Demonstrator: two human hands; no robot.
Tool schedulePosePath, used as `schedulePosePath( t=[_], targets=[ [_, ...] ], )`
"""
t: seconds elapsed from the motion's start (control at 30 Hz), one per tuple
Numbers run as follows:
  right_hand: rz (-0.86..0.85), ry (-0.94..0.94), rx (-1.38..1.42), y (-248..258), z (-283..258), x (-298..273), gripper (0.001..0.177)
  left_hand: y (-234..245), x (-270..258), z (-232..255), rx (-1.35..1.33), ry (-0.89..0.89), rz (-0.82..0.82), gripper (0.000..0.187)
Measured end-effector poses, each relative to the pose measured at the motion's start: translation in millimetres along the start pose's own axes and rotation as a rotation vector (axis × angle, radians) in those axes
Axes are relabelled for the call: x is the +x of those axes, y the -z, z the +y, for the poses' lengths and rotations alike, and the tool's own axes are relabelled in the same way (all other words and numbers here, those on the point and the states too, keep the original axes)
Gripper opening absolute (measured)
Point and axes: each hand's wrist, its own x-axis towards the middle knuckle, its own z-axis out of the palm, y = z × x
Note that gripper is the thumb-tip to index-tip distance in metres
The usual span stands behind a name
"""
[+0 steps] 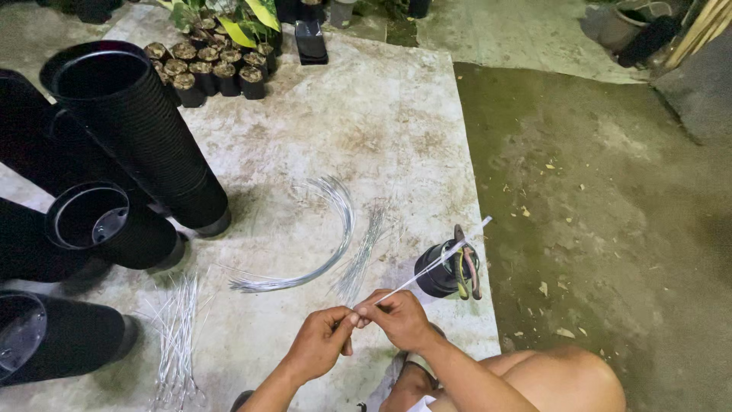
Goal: The person sits on the floor and repeatedly picks up thin metal wires, bends them into loops by hand, and uses pliers to twist and secure the ends. The finished wire loops are placed in a pile on the floor.
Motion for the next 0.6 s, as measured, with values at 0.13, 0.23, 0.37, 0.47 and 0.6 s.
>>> schedulePosePath(
  t=[0.13,0.23,0.37,0.47,0.6],
  targets=[
    [-0.036,-0.009,0.012,12,7,4,0.024,2,-1,5,0.019,0.029,0.013,0.031],
    [0.006,-0.029,-0.002,16,15,7,0.028,5,1,6,0.008,0.045,-0.001,0.033],
    [0.123,-0.098,0.064,11,24,12,0.030,5,4,5,0.069,0.032,0.036,0.032],
    [0.079,-0.041,0.059,15,25,13,0.031,6,2,8,0.079,0.066,0.041,0.030],
    [0.159,-0.129,-0.125,21,29,15,0.036,4,2,8,0.171,0.056,0.057,0.031]
  ],
)
